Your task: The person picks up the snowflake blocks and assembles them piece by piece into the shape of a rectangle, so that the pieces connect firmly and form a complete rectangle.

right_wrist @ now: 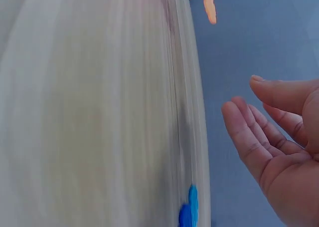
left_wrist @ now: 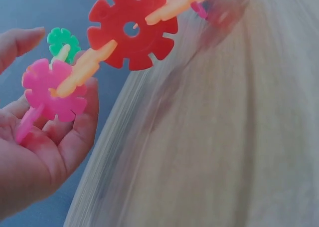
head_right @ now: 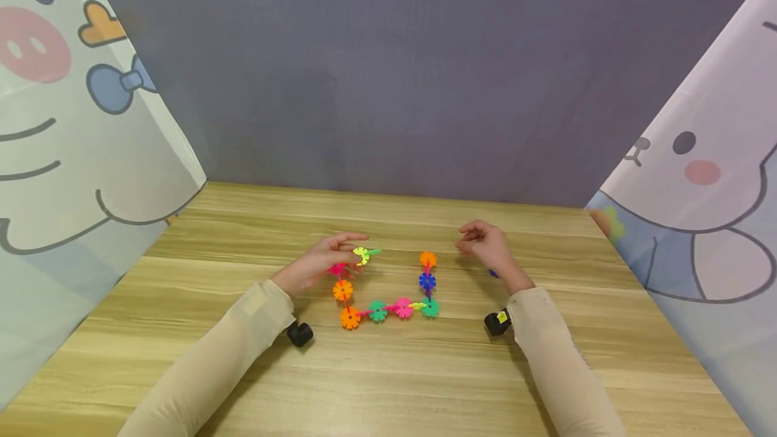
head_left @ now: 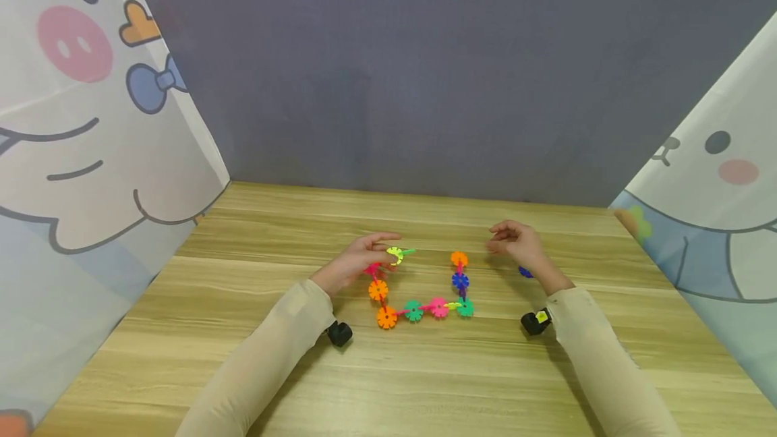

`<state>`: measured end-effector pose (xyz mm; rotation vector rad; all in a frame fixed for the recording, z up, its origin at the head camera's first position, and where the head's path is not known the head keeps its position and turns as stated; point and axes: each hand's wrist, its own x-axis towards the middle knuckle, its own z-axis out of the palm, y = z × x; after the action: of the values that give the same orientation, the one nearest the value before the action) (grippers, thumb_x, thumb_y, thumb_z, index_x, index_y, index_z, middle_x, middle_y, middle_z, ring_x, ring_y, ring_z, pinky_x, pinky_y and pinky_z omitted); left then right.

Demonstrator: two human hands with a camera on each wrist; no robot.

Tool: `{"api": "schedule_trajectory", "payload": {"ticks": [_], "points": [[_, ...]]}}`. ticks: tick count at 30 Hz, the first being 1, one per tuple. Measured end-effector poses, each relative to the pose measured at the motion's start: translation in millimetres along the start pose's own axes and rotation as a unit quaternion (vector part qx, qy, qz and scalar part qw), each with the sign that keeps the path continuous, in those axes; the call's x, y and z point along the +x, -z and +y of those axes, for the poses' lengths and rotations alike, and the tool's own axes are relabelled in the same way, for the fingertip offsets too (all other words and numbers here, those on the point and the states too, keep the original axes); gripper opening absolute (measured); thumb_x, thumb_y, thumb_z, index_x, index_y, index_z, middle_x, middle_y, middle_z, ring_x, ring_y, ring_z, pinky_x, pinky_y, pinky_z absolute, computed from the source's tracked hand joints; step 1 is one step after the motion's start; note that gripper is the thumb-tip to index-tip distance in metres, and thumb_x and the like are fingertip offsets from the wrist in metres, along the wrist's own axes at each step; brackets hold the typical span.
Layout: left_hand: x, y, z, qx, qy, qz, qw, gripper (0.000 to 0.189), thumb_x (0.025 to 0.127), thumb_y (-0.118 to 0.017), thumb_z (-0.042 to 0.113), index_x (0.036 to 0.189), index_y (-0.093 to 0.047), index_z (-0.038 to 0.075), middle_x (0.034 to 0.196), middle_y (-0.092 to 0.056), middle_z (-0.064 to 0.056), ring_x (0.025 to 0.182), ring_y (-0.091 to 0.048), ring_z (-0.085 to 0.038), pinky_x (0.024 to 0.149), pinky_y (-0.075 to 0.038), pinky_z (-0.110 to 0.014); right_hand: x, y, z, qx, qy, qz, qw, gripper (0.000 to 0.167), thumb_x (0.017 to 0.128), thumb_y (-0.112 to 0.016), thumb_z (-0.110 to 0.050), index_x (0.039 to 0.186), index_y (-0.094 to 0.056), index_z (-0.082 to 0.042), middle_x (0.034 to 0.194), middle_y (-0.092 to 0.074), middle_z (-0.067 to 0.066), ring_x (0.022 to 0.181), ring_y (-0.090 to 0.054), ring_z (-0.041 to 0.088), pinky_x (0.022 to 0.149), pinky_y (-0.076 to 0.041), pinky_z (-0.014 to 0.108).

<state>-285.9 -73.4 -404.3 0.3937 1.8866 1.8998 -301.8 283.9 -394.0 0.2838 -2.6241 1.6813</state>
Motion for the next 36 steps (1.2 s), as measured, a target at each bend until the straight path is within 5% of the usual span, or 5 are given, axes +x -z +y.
{"api": "schedule_trajectory", "payload": {"ticks": [8, 19, 23, 30, 36], "points": [[0.8, 1.2, 0.5, 0.015, 0.007, 0.027, 0.9995, 0.053, 0.096, -0.065, 0.006, 0.146, -0.047, 0.001, 0.125, -0.065, -0.018, 0.088, -0.068, -0.018, 0.069, -0.056, -0.029, -3.0, 20, 8, -0.058, -0.015, -0.006, 0.9982, 0.038, 0.091, -0.07, -0.002, 0.122, -0.056, 0.015, 0.102, -0.063, 0.025, 0.081, -0.068, 0.029, 0.071, -0.06, 0.036], [1.8, 1.4, -0.5, 0.035, 0.02, 0.059, 0.9975, 0.047, 0.094, -0.069, 0.017, 0.139, -0.058, 0.007, 0.139, -0.054, -0.012, 0.123, -0.052, -0.028, 0.099, -0.047, -0.041, -8.4, 43, 18, -0.171, -0.033, -0.015, 0.9847, 0.042, 0.086, -0.076, -0.007, 0.117, -0.058, 0.015, 0.094, -0.065, 0.019, 0.075, -0.063, 0.024, 0.063, -0.055, 0.031], [0.2, 1.1, -1.1, 0.043, 0.021, 0.054, 0.9974, 0.048, 0.093, -0.07, 0.018, 0.138, -0.059, 0.008, 0.147, -0.048, -0.01, 0.135, -0.041, -0.033, 0.111, -0.035, -0.051, -11.7, 51, 24, -0.208, -0.042, -0.023, 0.977, 0.044, 0.084, -0.078, -0.011, 0.115, -0.06, 0.014, 0.091, -0.062, 0.016, 0.078, -0.059, 0.024, 0.064, -0.053, 0.032], [0.3, 1.8, -2.4, 0.06, 0.023, 0.045, 0.9969, 0.045, 0.095, -0.068, 0.02, 0.137, -0.06, 0.007, 0.149, -0.046, -0.008, 0.138, -0.038, -0.033, 0.113, -0.031, -0.053, -15.5, 58, 27, -0.192, -0.062, -0.027, 0.9791, 0.047, 0.08, -0.08, -0.008, 0.114, -0.059, 0.017, 0.086, -0.061, 0.012, 0.068, -0.057, 0.017, 0.057, -0.055, 0.028], [0.1, 1.9, -2.5, 0.071, 0.02, 0.028, 0.9969, 0.043, 0.096, -0.067, 0.019, 0.136, -0.06, 0.005, 0.145, -0.05, -0.01, 0.129, -0.048, -0.032, 0.11, -0.035, -0.052, -14.5, 61, 30, -0.201, -0.086, -0.046, 0.9747, 0.052, 0.082, -0.079, -0.013, 0.121, -0.059, 0.016, 0.085, -0.063, 0.009, 0.063, -0.055, 0.014, 0.055, -0.049, 0.025]]}}
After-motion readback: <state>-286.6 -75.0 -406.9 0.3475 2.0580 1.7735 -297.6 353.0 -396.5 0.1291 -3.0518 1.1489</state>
